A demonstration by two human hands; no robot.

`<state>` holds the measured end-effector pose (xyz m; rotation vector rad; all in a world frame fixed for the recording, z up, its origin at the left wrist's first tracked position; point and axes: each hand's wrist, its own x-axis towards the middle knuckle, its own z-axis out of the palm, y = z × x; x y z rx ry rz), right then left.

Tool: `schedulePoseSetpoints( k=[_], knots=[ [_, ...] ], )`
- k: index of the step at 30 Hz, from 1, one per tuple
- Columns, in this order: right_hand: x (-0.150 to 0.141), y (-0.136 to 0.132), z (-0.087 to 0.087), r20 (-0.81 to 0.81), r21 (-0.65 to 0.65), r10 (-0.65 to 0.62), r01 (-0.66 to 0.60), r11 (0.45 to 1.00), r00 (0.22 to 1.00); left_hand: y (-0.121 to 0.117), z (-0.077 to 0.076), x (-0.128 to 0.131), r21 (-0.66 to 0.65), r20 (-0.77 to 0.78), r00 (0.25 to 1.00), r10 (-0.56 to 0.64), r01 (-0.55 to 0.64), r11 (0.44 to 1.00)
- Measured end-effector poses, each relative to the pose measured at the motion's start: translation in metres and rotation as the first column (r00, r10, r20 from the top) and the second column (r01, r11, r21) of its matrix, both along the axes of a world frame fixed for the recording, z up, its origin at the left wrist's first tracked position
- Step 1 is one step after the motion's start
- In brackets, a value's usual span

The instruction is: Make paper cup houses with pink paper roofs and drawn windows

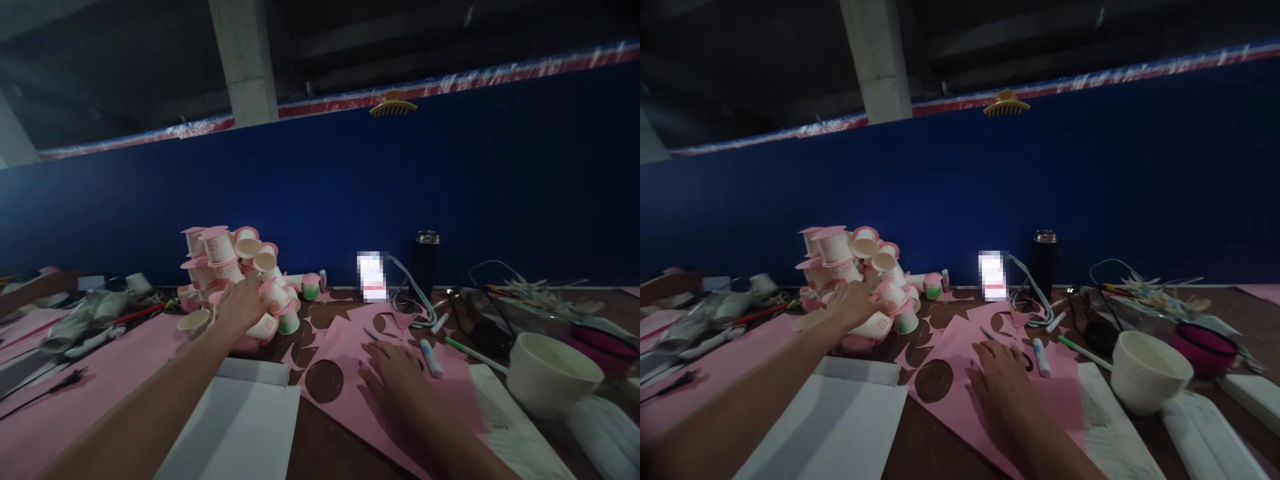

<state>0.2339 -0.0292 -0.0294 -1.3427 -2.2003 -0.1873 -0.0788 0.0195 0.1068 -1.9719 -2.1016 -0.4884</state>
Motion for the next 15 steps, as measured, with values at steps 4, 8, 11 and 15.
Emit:
schedulePoseSetpoints(
  k=[4,8,11,15],
  knots=[
    [-0.001,0.001,-0.003,-0.007,0.009,0.008,-0.008,1.000,1.000,-0.014,0.004,-0.003,-0.090,-0.203,0.974,-0.096,0.079,0.993],
    [-0.001,0.000,-0.005,-0.008,0.025,0.025,-0.025,0.999,1.000,-0.018,-0.003,-0.004,-0.194,-0.328,0.922,-0.205,0.147,0.970],
    [0.001,0.000,-0.005,0.004,0.034,0.047,-0.047,0.998,0.999,-0.020,-0.008,-0.003,-0.213,-0.385,0.889,-0.248,0.176,0.961],
    [0.002,0.002,-0.004,0.001,0.033,0.043,-0.043,0.999,0.999,-0.024,-0.012,0.002,-0.230,-0.427,0.858,-0.287,0.204,0.952]
  ],
)
